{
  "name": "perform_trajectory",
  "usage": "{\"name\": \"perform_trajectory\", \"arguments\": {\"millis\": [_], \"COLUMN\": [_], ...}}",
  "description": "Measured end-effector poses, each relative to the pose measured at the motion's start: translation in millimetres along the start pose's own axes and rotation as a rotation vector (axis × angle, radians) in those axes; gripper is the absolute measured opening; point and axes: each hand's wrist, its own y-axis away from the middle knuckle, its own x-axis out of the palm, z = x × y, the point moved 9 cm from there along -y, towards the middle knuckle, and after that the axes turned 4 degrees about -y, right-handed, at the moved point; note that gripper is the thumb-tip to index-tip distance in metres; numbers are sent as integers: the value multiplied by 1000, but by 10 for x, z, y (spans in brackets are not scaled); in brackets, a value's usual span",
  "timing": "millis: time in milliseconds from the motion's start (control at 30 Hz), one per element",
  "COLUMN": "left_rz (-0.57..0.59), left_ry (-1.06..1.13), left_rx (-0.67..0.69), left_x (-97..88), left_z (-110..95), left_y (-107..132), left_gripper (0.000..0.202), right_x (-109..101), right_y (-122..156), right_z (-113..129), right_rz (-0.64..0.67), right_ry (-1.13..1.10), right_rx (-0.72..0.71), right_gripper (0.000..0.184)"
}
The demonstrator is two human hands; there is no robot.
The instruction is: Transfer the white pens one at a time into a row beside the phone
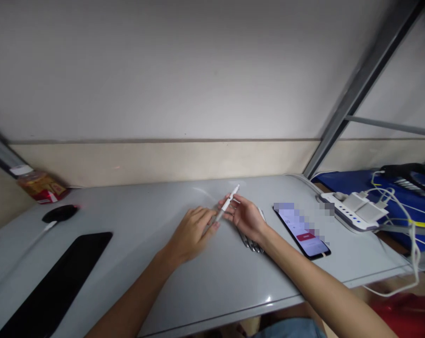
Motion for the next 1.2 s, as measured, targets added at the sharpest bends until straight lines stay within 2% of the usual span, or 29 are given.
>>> {"name": "perform_trajectory", "arguments": {"millis": [133,333,467,567,867,1000,1200], "left_rz": [-15,-66,-90,-101,-49,-44,-38], "left_ry": [44,-36,-79,-87,-108,-126,-154], "left_rx": [-43,-186,-267,-300,-312,-300,-300], "left_x": [-45,-126,-198,-227,-170,-143,-129], "left_z": [99,448,698,807,824,836,851], "left_y": [2,-1,26,44,47,51,64], "left_gripper": [27,30,31,32,33,33,33], "right_x": [-8,50,36,30,26,29,69], "right_y": [1,57,49,43,40,37,59], "right_z": [-39,91,121,164,162,186,155], "right_rz": [50,106,90,79,64,63,61], "right_ry": [-158,-39,13,34,81,82,105], "right_rx": [96,50,28,-22,-53,-77,-50], "right_gripper": [15,52,50,52,46,49,43]}}
